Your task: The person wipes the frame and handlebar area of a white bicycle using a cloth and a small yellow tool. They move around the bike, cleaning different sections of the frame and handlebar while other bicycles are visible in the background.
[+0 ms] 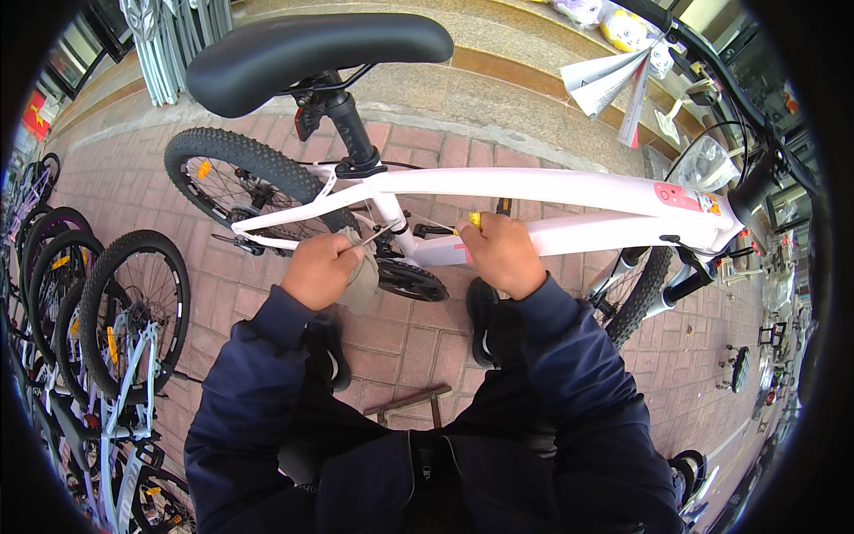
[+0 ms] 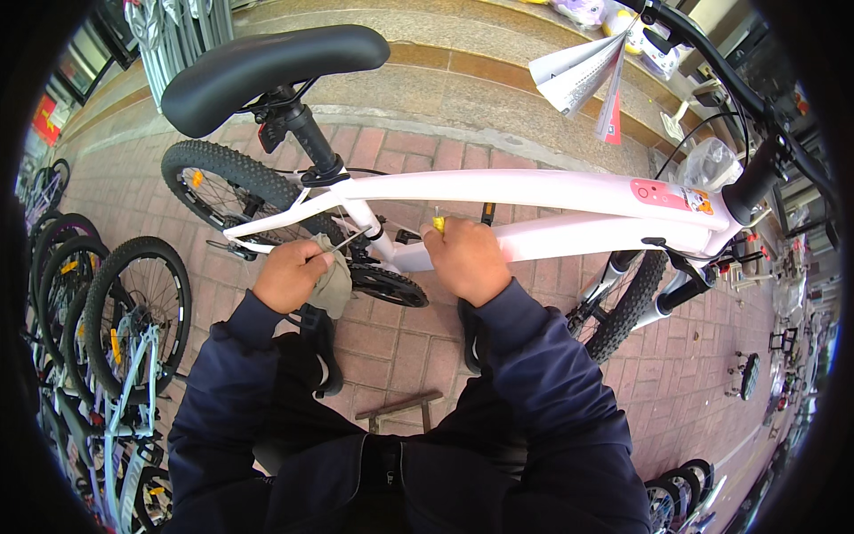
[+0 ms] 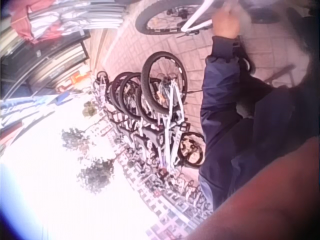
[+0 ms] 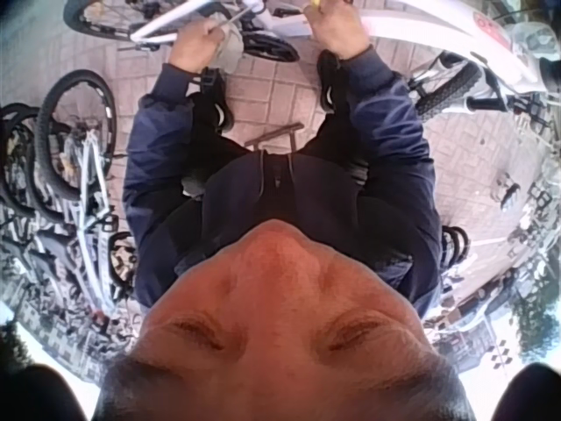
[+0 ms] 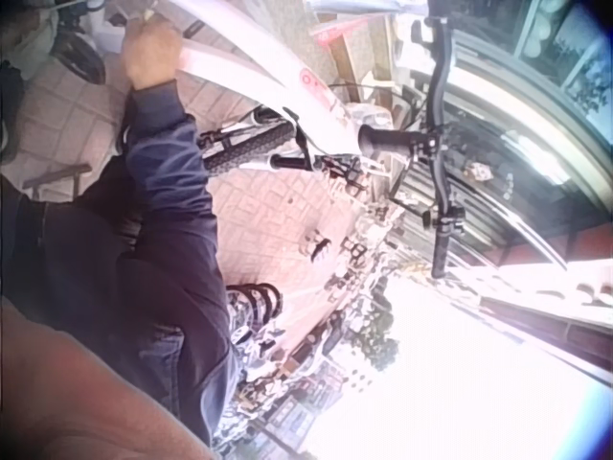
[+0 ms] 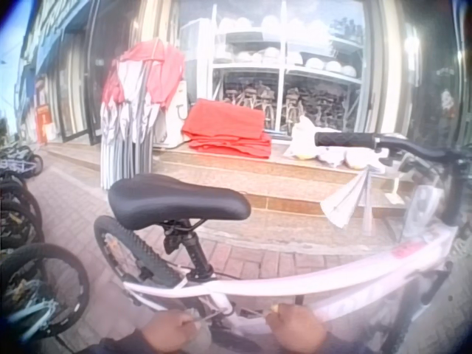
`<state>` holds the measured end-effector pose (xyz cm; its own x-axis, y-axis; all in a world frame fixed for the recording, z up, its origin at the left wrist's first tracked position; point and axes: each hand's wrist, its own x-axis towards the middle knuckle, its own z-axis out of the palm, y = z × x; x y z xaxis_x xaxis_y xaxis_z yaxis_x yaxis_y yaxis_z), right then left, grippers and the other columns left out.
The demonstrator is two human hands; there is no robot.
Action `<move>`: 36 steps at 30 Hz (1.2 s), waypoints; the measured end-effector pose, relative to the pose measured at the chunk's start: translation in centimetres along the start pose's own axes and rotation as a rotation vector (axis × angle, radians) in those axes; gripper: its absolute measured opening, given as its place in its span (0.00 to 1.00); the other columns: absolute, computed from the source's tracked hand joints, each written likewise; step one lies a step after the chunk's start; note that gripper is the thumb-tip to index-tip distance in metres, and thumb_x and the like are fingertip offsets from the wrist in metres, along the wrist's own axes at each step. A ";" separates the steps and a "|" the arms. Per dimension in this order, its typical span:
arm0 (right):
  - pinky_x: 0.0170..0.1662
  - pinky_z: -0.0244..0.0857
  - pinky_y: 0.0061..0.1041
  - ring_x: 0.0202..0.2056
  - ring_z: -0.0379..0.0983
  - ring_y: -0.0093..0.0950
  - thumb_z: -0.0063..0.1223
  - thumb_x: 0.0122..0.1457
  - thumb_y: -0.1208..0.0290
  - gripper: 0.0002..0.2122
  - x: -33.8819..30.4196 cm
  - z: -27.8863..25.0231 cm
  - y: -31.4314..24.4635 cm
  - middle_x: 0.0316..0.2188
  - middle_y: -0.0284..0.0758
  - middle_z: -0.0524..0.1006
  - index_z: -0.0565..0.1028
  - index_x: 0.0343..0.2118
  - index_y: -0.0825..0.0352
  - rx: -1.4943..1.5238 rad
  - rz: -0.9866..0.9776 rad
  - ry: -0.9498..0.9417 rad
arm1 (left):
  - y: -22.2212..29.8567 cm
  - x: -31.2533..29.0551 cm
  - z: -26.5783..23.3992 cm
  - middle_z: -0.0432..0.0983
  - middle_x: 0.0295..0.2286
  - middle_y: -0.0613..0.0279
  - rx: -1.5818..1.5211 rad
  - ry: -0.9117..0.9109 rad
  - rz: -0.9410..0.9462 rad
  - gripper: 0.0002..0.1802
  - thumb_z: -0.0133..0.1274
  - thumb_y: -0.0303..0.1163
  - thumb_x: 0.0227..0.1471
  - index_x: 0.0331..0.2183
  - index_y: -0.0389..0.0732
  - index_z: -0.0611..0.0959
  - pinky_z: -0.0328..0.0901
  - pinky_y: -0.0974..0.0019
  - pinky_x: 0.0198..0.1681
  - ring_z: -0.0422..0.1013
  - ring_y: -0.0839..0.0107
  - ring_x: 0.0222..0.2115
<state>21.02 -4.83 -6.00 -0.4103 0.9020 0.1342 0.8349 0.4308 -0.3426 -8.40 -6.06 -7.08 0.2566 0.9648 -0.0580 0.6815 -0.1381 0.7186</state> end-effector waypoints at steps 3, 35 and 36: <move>0.27 0.68 0.44 0.24 0.75 0.46 0.49 0.63 0.67 0.11 0.2 0.2 0.2 0.21 0.43 0.75 0.76 0.28 0.68 -0.033 -0.054 0.028 | 0.0 0.0 0.0 0.74 0.23 0.43 0.003 -0.005 0.004 0.18 0.53 0.39 0.55 0.23 0.33 0.79 0.64 0.48 0.32 0.72 0.44 0.28; 0.35 0.69 0.42 0.30 0.77 0.48 0.55 0.58 0.69 0.11 0.2 -0.4 -0.3 0.24 0.48 0.79 0.71 0.31 0.73 0.372 0.227 -0.063 | 0.3 -0.1 -0.1 0.74 0.23 0.43 -0.007 -0.001 -0.017 0.17 0.54 0.39 0.55 0.24 0.33 0.80 0.65 0.49 0.33 0.72 0.44 0.28; 0.34 0.70 0.41 0.28 0.77 0.46 0.54 0.58 0.69 0.10 0.2 -0.5 -0.3 0.24 0.47 0.79 0.71 0.32 0.73 0.463 0.270 -0.065 | 0.4 -0.1 -0.2 0.74 0.23 0.43 -0.005 -0.003 -0.021 0.17 0.54 0.39 0.55 0.24 0.33 0.80 0.65 0.49 0.32 0.72 0.44 0.28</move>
<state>20.85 -4.78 -5.38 -0.2380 0.9689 -0.0681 0.6708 0.1132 -0.7330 -8.29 -6.16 -6.71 0.2438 0.9669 -0.0751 0.6833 -0.1163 0.7208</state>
